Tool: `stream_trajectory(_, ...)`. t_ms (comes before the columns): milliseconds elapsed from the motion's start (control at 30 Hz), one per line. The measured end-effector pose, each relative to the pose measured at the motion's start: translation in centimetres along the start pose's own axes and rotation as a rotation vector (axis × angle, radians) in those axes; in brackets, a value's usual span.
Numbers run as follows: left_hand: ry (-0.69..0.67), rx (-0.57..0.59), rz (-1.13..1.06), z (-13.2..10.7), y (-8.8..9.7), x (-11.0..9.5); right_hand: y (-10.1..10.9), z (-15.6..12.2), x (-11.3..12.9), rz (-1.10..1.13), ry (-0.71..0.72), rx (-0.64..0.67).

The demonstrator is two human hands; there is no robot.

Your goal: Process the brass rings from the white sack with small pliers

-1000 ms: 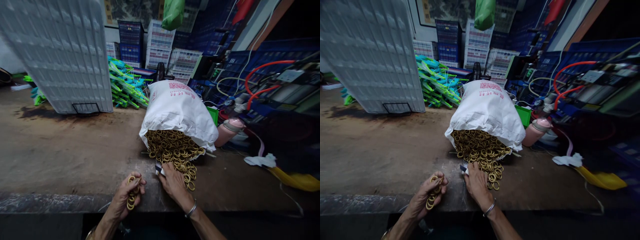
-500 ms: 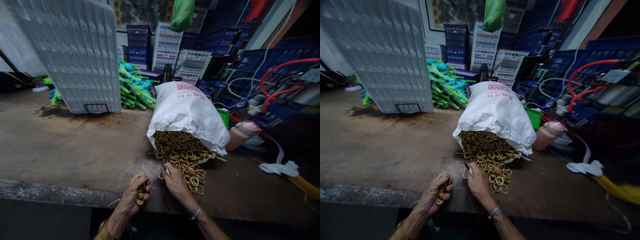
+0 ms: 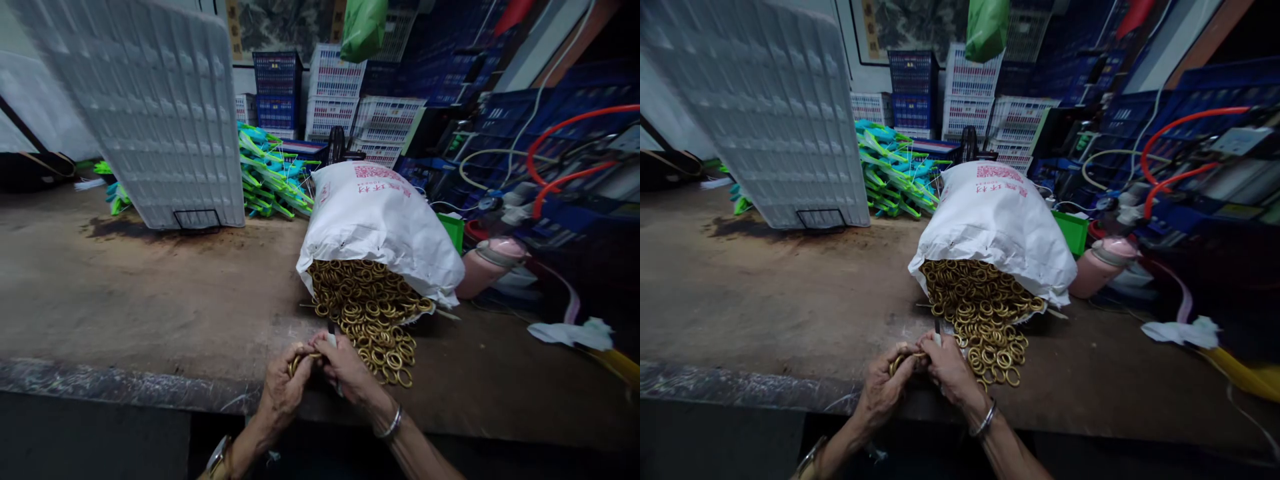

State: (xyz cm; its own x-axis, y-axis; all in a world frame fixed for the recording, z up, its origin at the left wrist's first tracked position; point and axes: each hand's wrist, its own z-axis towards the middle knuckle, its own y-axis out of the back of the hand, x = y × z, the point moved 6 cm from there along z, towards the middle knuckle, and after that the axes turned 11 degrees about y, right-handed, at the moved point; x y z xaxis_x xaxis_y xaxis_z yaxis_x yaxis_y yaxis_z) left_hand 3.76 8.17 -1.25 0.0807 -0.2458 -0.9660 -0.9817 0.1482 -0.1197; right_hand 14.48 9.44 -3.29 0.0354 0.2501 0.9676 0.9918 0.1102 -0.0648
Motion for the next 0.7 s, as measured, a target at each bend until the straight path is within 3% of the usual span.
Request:
stream_trajectory(133,0.251,-0.011,-0.045,0.2,0.1,1.1,0.3,-0.1,0.4,-0.138,0.084,-0.038)
stream_trajectory(233,0.353,0.03,-0.079,0.2,-0.1,1.9,0.4,-0.1,1.4,-0.284,0.207,-0.04)
stream_trajectory(400,0.389,0.106,-0.167,0.1,-0.3,3.1,0.3,-0.3,2.7,-0.441,0.299,-0.031)
stream_trajectory(567,0.403,0.151,-0.328,-0.2,-0.6,2.6,0.7,0.1,2.2,-0.44,0.332,-0.021)
stream_trajectory(700,0.423,0.13,-0.35,-0.4,-0.5,2.2,1.1,-0.3,2.2,-0.705,0.403,-0.059)
